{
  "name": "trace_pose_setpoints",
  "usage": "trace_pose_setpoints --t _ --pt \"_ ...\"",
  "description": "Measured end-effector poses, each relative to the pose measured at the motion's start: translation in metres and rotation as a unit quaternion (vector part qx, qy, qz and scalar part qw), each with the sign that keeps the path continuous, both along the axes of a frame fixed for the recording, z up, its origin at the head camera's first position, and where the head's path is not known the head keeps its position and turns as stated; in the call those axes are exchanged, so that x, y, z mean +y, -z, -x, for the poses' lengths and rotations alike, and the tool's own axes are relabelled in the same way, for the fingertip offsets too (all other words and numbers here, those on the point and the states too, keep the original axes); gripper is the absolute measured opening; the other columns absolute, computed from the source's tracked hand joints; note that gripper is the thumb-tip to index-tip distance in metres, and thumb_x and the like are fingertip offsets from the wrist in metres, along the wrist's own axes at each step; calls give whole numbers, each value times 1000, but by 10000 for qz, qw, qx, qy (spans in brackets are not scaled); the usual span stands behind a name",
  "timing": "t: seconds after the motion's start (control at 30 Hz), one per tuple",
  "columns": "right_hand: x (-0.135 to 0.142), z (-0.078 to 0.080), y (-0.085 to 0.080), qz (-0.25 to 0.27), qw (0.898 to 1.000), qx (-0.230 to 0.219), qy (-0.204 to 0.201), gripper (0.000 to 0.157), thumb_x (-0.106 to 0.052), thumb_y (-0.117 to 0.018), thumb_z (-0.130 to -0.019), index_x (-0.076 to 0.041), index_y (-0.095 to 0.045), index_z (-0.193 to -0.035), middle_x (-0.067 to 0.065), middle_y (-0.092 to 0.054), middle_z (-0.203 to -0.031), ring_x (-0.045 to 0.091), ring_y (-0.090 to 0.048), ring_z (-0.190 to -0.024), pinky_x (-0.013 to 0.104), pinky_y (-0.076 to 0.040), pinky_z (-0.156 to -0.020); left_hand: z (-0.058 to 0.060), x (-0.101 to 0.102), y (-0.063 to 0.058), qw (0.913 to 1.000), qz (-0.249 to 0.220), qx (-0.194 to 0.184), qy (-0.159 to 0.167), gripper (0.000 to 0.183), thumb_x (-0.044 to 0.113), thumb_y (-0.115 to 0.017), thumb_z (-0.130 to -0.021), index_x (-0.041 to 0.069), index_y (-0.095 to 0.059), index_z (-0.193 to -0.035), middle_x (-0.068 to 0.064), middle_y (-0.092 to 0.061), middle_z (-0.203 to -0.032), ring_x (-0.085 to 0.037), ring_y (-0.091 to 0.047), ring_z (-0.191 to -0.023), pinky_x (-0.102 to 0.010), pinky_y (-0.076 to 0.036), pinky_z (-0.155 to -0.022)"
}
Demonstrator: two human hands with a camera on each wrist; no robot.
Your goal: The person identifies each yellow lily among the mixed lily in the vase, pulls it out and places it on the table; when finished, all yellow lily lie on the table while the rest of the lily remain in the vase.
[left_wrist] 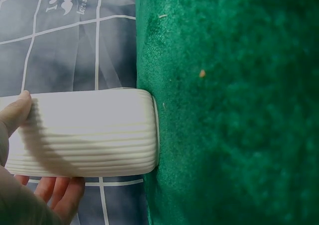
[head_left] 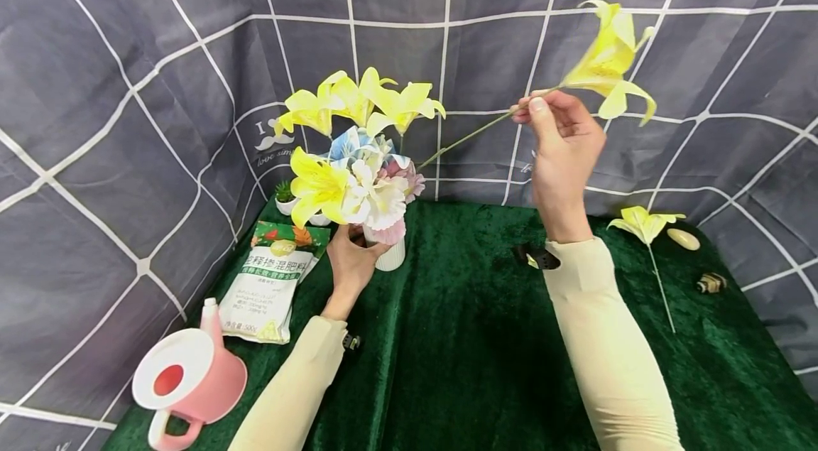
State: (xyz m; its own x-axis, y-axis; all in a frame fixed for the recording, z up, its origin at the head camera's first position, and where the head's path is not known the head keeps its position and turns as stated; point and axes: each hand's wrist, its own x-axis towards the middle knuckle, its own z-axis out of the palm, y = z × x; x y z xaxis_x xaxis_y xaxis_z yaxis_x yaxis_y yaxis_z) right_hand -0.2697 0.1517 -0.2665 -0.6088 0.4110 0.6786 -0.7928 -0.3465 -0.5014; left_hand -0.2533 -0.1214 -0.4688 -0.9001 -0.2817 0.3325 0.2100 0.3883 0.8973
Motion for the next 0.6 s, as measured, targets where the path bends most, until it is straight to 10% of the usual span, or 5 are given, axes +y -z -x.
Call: trace_pose_setpoints --t 0.23,0.6 --pt "34 -18 -6 428 9989 112 153 2 14 -66 -88 12 -66 -88 19 -72 -85 29 -72 -75 36 -59 -74 0 0 0 10000 -89 -21 37 56 34 -92 -73 14 -66 -118 -10 -72 -102 -27 -71 -91 -35 -57 -75" --pt "98 -43 3 -277 9937 106 1080 20 12 -72 -84 28 -61 -91 19 -72 -75 25 -68 -67 33 -57 -73 0 1 -1 10000 -51 -62 -32 54 28 -92 -72 12 -65 -117 -12 -72 -104 -27 -72 -94 -45 -61 -83"
